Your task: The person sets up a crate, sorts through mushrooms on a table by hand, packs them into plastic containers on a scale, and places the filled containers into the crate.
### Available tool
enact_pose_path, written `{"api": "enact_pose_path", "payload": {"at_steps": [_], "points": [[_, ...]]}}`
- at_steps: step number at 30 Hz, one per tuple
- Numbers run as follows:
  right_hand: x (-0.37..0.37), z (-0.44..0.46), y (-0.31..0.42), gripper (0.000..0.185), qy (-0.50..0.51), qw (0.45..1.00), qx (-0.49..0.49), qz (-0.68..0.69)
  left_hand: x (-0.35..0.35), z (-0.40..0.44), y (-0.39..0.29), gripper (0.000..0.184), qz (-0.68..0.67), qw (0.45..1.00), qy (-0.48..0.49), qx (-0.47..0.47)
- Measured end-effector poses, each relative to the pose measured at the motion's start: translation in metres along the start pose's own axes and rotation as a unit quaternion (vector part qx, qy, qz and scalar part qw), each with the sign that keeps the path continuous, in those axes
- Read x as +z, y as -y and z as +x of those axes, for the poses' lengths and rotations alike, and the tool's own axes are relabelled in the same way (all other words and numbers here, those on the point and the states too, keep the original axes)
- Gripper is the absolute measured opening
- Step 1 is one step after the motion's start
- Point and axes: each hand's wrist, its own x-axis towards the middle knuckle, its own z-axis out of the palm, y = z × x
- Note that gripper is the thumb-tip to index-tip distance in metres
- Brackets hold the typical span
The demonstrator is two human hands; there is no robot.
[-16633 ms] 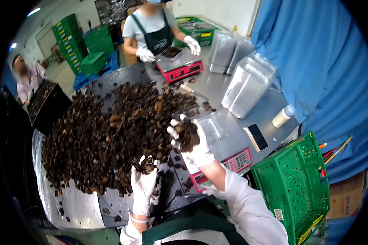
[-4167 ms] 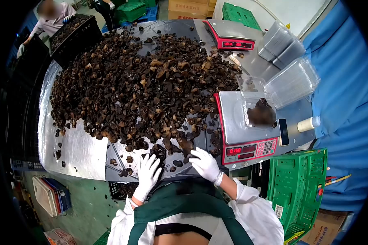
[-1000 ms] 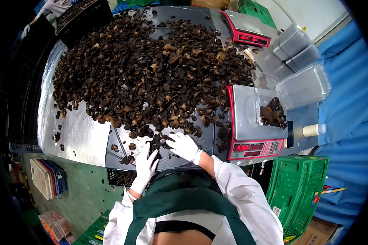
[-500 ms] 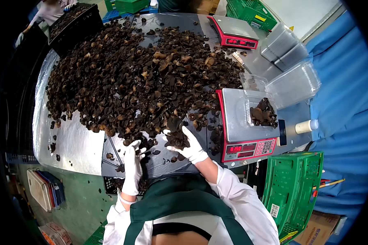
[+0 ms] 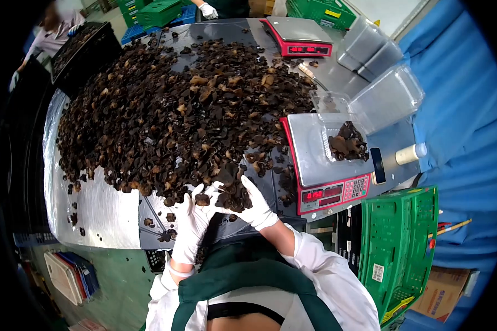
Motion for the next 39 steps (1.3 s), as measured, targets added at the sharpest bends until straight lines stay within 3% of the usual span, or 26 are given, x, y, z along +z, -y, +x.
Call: {"api": "enact_pose_path", "payload": {"at_steps": [3, 4, 6, 8, 10, 11, 12, 15, 16, 18, 19, 20, 21, 23, 24, 26, 27, 28, 30, 32, 34, 36, 39], "points": [[0.01, -0.012, 0.001, 0.052, -0.122, 0.989, -0.042, -0.069, 0.007, 0.001, 0.005, 0.054, 0.044, 0.999, -0.009, -0.002], [0.001, -0.012, 0.002, 0.047, -0.139, 0.988, -0.042, -0.043, 0.007, 0.003, 0.009, 0.055, 0.063, 0.998, -0.011, 0.002], [-0.006, -0.016, 0.012, 0.039, -0.168, 0.977, -0.043, -0.122, 0.01, 0.006, 0.016, 0.058, 0.091, 0.996, -0.016, 0.007], [0.009, -0.027, 0.022, 0.028, -0.197, 0.974, -0.075, -0.085, 0.011, 0.011, 0.023, 0.058, 0.167, 0.986, -0.015, 0.013], [-0.003, -0.037, 0.044, 0.026, -0.086, 0.987, -0.09, -0.099, 0.02, 0.015, 0.029, 0.059, 0.298, 0.953, -0.043, 0.043], [-0.003, -0.042, 0.056, 0.03, -0.155, 0.974, -0.114, -0.119, 0.026, 0.017, 0.035, 0.06, 0.345, 0.935, -0.045, 0.063], [0.015, -0.053, 0.075, 0.032, -0.121, 0.976, -0.129, -0.129, 0.042, 0.012, 0.042, 0.057, 0.346, 0.933, -0.059, 0.082], [0.039, -0.094, 0.144, 0.034, -0.155, 0.907, -0.251, -0.301, 0.044, 0.027, 0.059, 0.041, 0.264, 0.959, -0.074, 0.07], [0.045, -0.108, 0.172, 0.037, -0.16, 0.879, -0.275, -0.356, 0.054, 0.03, 0.063, 0.039, 0.245, 0.966, -0.058, 0.062], [0.07, -0.144, 0.218, 0.036, -0.208, 0.789, -0.28, -0.506, 0.11, 0.019, 0.073, 0.037, 0.412, 0.883, -0.217, 0.063], [0.066, -0.152, 0.241, 0.036, -0.193, 0.724, -0.312, -0.584, 0.096, 0.025, 0.081, 0.039, 0.45, 0.869, -0.184, 0.095], [0.058, -0.158, 0.261, 0.036, -0.176, 0.651, -0.341, -0.655, 0.082, 0.03, 0.089, 0.042, 0.486, 0.851, -0.153, 0.13], [0.055, -0.165, 0.278, 0.037, -0.201, 0.502, -0.365, -0.758, 0.074, 0.034, 0.096, 0.045, 0.518, 0.83, -0.123, 0.165], [0.042, -0.174, 0.306, 0.041, -0.193, 0.434, -0.339, -0.812, 0.073, 0.033, 0.116, 0.046, 0.582, 0.775, -0.089, 0.23], [0.035, -0.175, 0.318, 0.044, -0.175, 0.401, -0.326, -0.838, 0.059, 0.041, 0.117, 0.044, 0.646, 0.718, -0.053, 0.251], [0.022, -0.175, 0.333, 0.053, -0.127, 0.268, -0.188, -0.936, 0.049, 0.042, 0.138, 0.043, 0.574, 0.787, -0.112, 0.198], [0.012, -0.173, 0.336, 0.059, -0.089, 0.259, -0.154, -0.949, 0.051, 0.04, 0.145, 0.043, 0.618, 0.742, -0.086, 0.244], [0.007, -0.171, 0.335, 0.062, -0.053, 0.248, -0.161, -0.954, 0.052, 0.038, 0.15, 0.043, 0.62, 0.74, -0.089, 0.245], [0.016, -0.17, 0.343, 0.064, -0.044, 0.248, -0.134, -0.958, 0.057, 0.033, 0.159, 0.045, 0.614, 0.74, -0.108, 0.253], [0.025, -0.175, 0.359, 0.064, -0.011, 0.3, -0.172, -0.938, 0.055, 0.028, 0.164, 0.046, 0.609, 0.74, -0.124, 0.258], [0.039, -0.181, 0.373, 0.053, -0.009, 0.435, -0.163, -0.885, 0.049, 0.024, 0.165, 0.045, 0.613, 0.733, -0.115, 0.273], [0.068, -0.19, 0.375, 0.043, -0.074, 0.544, -0.104, -0.829, 0.057, 0.018, 0.165, 0.042, 0.612, 0.728, -0.129, 0.28], [0.076, -0.183, 0.369, 0.031, -0.053, 0.653, -0.149, -0.741, 0.073, 0.013, 0.161, 0.036, 0.648, 0.689, -0.129, 0.299]]}}
